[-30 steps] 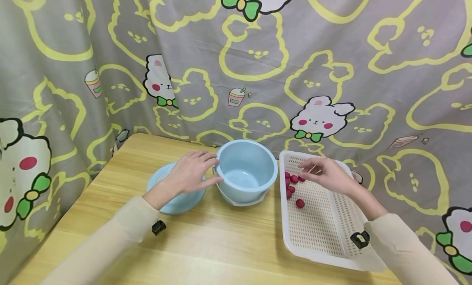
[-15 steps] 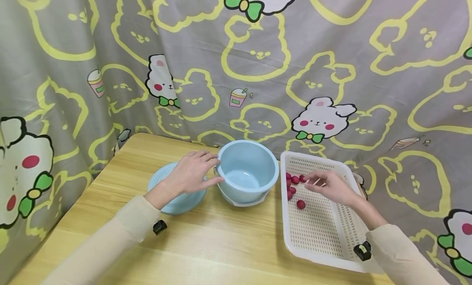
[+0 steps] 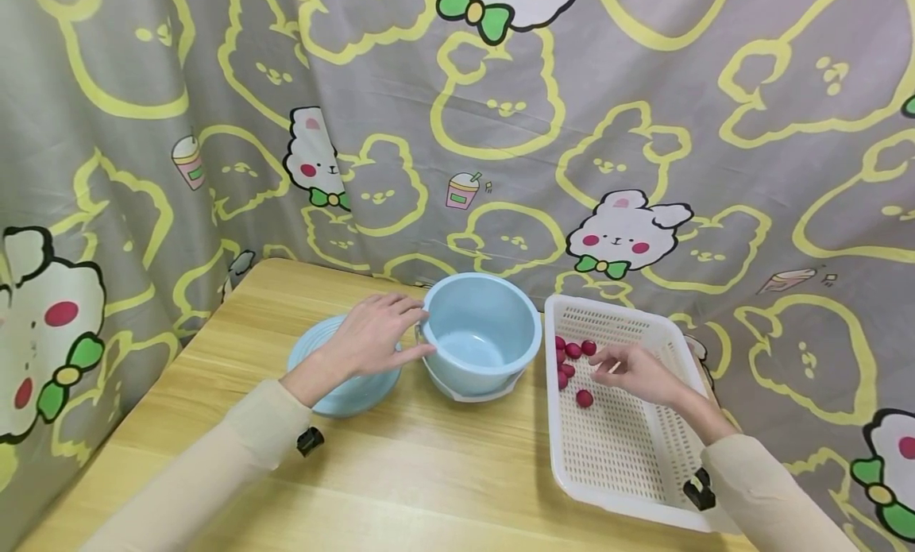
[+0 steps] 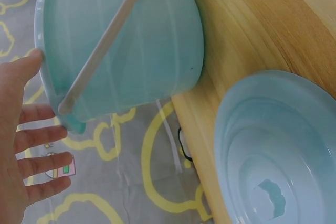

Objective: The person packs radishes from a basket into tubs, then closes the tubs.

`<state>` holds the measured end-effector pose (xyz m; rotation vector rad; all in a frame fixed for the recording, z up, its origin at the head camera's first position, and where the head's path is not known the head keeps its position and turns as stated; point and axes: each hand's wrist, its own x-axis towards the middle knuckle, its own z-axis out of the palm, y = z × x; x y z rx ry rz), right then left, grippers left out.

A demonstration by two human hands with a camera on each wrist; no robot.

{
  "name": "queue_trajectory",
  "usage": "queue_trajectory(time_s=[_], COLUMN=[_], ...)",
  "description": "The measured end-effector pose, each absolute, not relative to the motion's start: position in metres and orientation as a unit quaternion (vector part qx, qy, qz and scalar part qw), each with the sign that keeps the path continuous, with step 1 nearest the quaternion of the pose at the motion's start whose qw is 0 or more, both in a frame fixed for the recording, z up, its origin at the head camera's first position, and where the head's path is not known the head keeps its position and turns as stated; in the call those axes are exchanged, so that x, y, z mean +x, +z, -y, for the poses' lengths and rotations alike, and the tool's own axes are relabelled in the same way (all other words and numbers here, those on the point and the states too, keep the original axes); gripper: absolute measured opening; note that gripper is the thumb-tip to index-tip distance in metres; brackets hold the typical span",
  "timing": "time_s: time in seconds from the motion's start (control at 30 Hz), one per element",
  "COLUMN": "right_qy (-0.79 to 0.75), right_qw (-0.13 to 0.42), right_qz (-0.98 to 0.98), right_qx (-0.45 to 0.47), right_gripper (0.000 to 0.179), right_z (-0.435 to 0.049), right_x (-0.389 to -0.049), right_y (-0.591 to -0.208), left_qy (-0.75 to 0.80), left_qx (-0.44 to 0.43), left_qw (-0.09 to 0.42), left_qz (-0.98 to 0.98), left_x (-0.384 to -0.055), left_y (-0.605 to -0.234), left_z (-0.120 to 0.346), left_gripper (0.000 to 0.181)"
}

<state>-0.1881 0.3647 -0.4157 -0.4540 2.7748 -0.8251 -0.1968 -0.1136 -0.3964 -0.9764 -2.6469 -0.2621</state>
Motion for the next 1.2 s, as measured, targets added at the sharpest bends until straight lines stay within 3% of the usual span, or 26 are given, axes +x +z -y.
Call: queue_trajectory(time_s=[1.2], right_qy=[-0.295], right_qw=[0.220], right_qz=[-0.923], right_qx=[-0.117], right_gripper=[0.034], right_z=[-0.377], right_x=[-0.200], right_y=[-0.465], left_qy=[-0.094], left_qx=[-0.337], left_qw=[0.145], left_qz=[0.926], left_x=[-0.197], left_y=[-0.396], left_z=[0.113], left_gripper=[0.059])
